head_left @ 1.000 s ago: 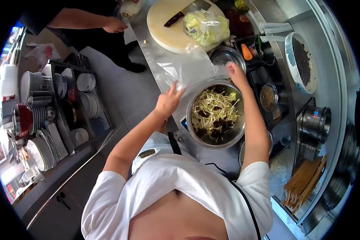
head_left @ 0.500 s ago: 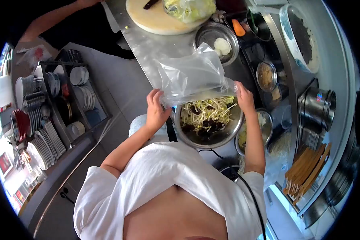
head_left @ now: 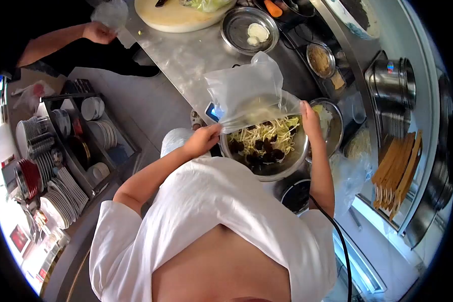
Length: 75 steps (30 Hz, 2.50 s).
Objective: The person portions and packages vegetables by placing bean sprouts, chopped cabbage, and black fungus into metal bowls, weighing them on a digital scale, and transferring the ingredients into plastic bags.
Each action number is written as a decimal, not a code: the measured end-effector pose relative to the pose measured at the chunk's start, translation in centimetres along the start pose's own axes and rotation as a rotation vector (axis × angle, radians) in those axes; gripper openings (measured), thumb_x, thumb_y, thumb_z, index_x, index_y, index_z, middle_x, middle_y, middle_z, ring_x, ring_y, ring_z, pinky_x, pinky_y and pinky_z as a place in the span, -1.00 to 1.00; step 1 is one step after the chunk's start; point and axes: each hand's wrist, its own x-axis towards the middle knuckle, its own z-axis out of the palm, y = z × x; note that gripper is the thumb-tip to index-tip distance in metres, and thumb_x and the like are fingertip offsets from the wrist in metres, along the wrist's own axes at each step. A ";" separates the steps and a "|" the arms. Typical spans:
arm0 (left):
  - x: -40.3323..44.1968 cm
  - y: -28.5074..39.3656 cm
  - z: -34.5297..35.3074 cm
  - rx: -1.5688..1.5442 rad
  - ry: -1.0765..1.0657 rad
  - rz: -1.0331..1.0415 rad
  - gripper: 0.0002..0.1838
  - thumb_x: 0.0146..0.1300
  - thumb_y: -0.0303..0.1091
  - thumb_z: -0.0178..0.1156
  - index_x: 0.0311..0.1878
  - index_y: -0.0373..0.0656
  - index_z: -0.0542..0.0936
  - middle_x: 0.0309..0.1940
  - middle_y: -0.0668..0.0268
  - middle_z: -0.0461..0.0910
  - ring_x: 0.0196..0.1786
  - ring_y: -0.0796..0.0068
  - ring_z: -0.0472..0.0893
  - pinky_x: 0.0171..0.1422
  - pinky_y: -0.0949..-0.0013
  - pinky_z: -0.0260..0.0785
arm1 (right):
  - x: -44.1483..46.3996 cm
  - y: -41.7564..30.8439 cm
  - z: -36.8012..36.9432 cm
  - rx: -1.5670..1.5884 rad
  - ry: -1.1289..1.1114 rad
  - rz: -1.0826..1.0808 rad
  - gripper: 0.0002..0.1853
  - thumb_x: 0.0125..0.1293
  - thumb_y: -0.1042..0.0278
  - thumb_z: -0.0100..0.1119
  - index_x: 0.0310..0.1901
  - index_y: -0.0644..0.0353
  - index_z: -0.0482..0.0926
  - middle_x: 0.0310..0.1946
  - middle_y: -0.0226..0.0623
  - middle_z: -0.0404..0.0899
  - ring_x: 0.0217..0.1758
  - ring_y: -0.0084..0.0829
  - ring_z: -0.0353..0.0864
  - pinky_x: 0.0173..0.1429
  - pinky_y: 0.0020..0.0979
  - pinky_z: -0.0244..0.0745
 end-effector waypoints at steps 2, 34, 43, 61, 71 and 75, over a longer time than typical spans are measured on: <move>0.0 -0.2 0.2 -0.066 -0.068 0.011 -0.89 0.02 -0.53 0.02 -0.40 -0.24 0.29 -0.63 0.06 0.31 -0.51 0.03 0.35 -0.41 0.21 0.22 | -0.6 0.5 -0.2 -0.055 0.017 0.071 -0.55 0.38 0.02 -0.23 0.02 0.23 0.44 -0.17 0.08 0.52 -0.09 0.06 0.48 -0.03 -0.17 0.38; -0.1 1.3 -2.4 -0.233 0.508 -0.287 -0.78 0.26 -0.32 -0.01 -0.17 -0.24 0.26 -0.70 0.11 0.39 -0.68 0.27 0.40 -0.53 0.21 0.24 | -2.2 -13.5 -4.2 -0.231 -0.104 0.060 -0.60 0.35 0.05 -0.26 -0.01 0.10 0.47 -0.15 0.06 0.50 -0.07 0.09 0.46 0.02 -0.05 0.34; 2.1 1.2 0.0 -0.402 0.457 -0.402 -0.67 0.31 -0.17 -0.10 -0.10 -0.29 0.32 -0.33 -0.03 0.46 -0.20 0.23 0.48 -0.05 0.28 0.29 | 1.5 -13.1 -8.6 -0.553 -0.304 0.023 -0.59 0.33 0.14 -0.25 -0.21 0.29 0.54 -0.22 0.08 0.52 -0.10 0.07 0.48 0.01 -0.05 0.35; 3.2 3.5 -1.8 -0.581 0.448 -0.470 -0.60 0.33 -0.03 -0.15 0.00 -0.17 0.37 -0.29 0.23 0.44 -0.23 0.48 0.38 -0.12 0.46 0.26 | 7.1 -20.1 -11.9 -0.647 -0.412 -0.011 -0.38 0.34 -0.13 -0.37 -0.19 0.28 0.56 -0.24 0.09 0.54 -0.08 0.05 0.50 0.03 -0.19 0.38; 2.7 4.4 -1.5 -0.680 0.559 -0.377 -0.62 0.34 -0.09 -0.17 -0.14 -0.27 0.38 -0.30 0.19 0.45 -0.21 0.39 0.38 -0.01 0.40 0.22 | 8.6 -21.5 -11.3 -0.684 -0.451 -0.067 -0.33 0.35 -0.14 -0.39 -0.17 0.39 0.54 -0.09 0.14 0.48 0.00 0.06 0.46 0.11 -0.14 0.33; 2.5 4.7 -2.3 -0.820 0.450 -0.537 -0.66 0.32 -0.06 -0.15 -0.20 -0.19 0.35 -0.41 0.25 0.40 -0.32 0.46 0.41 -0.18 0.36 0.29 | 9.0 -21.6 -10.9 -0.685 -0.607 -0.171 -0.32 0.35 -0.13 -0.40 -0.12 0.45 0.50 -0.05 0.19 0.44 0.05 0.06 0.43 0.16 -0.16 0.30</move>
